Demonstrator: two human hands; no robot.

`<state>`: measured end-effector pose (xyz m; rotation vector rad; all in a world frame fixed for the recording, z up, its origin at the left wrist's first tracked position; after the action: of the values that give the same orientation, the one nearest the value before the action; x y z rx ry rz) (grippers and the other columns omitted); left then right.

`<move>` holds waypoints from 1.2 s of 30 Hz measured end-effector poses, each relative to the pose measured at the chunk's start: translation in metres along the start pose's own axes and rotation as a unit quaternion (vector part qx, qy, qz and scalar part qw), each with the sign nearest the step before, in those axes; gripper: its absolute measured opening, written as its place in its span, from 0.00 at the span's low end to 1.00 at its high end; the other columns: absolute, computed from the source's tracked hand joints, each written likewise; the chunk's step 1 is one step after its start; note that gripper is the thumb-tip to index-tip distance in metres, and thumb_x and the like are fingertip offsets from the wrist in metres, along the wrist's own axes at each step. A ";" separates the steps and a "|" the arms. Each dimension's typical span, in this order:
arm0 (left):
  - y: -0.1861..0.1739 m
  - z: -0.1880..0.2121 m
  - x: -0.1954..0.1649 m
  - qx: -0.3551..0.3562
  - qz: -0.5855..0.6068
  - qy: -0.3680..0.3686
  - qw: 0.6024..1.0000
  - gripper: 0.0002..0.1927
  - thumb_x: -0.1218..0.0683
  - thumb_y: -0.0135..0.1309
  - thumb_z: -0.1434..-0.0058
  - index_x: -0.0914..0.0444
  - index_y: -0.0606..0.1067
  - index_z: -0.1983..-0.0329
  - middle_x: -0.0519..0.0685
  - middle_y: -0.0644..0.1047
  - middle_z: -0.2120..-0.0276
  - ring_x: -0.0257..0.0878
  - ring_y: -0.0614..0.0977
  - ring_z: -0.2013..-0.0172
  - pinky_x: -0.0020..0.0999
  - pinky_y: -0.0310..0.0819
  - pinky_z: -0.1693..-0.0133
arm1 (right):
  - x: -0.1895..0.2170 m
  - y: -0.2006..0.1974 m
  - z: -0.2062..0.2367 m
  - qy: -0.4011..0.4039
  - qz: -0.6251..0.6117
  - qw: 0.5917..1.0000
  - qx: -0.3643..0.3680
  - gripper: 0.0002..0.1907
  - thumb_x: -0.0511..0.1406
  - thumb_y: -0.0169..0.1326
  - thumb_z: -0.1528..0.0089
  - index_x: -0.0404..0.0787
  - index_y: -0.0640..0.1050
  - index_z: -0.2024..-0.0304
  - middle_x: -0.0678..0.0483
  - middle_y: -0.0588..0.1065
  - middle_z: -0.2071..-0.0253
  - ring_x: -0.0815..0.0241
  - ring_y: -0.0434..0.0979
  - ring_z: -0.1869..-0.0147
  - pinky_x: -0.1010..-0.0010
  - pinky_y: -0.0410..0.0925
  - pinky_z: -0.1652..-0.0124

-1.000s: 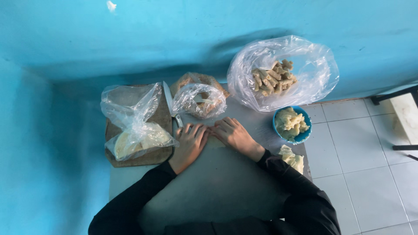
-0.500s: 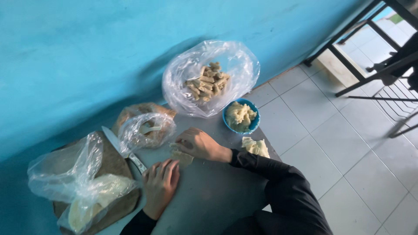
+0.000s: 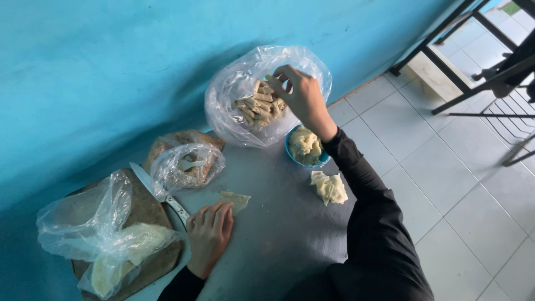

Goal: The person folds filled pastries at a small metal table. They hold a square pastry wrapper, spoon filling onto it from a covered container, fold the wrapper over the filling into a triangle, press the edges closed, and set the finished pastry on the table with others.

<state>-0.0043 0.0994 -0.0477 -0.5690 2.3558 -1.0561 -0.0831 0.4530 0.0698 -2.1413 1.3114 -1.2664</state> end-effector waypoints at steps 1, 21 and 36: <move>0.001 -0.001 0.000 -0.001 0.001 0.000 1.000 0.14 0.55 0.61 0.39 0.57 0.77 0.50 0.41 0.78 0.55 0.40 0.78 0.54 0.38 0.64 0.50 | -0.007 0.002 -0.005 0.004 0.018 1.000 -0.005 0.10 0.37 0.61 0.34 0.38 0.77 0.54 0.52 0.80 0.64 0.59 0.79 0.67 0.66 0.71 0.66; 0.019 -0.001 0.017 -0.014 0.014 0.019 1.000 0.11 0.55 0.61 0.38 0.57 0.78 0.52 0.43 0.78 0.55 0.40 0.78 0.54 0.40 0.64 0.52 | 0.051 0.065 0.044 -0.131 0.129 0.983 -0.002 0.08 0.36 0.60 0.35 0.40 0.79 0.56 0.48 0.78 0.59 0.45 0.78 0.54 0.57 0.70 0.55; 0.007 -0.004 0.043 0.079 -0.007 -0.048 0.996 0.15 0.51 0.60 0.41 0.57 0.78 0.51 0.44 0.76 0.55 0.43 0.75 0.52 0.41 0.66 0.48 | 0.083 0.168 0.062 -0.062 0.030 0.977 0.201 0.13 0.40 0.51 0.29 0.45 0.75 0.44 0.44 0.80 0.65 0.36 0.78 0.66 0.49 0.70 0.68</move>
<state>-0.0415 0.0823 -0.0624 -0.5654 2.1661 -1.1821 -0.1088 0.2856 -0.0313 -1.8493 0.9631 -1.2290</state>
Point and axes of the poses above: each hand's wrist, its own z-axis away from the middle knuckle, its own y-axis out of the palm, x = y × z, the point moved 1 cm from there along -z, towards the middle knuckle
